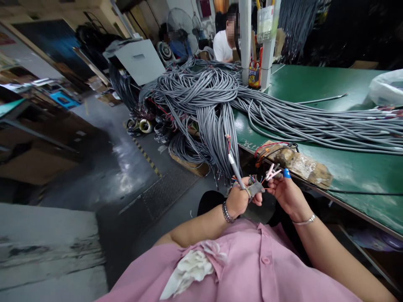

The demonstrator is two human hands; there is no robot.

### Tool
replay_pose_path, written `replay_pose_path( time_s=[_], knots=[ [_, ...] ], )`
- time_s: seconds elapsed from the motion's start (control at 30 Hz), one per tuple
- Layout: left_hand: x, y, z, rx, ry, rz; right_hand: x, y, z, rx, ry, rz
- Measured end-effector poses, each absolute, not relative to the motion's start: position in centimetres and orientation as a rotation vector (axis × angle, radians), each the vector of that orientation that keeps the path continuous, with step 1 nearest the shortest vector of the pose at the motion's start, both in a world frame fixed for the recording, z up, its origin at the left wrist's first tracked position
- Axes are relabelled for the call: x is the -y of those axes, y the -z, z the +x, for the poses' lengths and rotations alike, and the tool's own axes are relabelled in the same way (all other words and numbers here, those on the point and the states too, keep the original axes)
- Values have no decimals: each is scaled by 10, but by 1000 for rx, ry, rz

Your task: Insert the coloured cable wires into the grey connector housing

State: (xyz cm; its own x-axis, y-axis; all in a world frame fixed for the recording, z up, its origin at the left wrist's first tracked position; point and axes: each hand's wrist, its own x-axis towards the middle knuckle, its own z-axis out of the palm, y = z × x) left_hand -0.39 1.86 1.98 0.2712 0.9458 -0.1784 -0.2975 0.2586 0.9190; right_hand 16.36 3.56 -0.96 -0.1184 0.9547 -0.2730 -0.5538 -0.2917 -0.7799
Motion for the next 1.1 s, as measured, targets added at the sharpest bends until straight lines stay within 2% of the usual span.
replay_pose_path(
  time_s=[0.33, 1.1],
  knots=[
    [-30, -25, 3, -834, -906, 913, -45, -6, 152, 647, -1687, -783],
    [-29, -24, 6, -908, -911, 915, -49, 0, 144, 469, -1553, -757]
  ],
)
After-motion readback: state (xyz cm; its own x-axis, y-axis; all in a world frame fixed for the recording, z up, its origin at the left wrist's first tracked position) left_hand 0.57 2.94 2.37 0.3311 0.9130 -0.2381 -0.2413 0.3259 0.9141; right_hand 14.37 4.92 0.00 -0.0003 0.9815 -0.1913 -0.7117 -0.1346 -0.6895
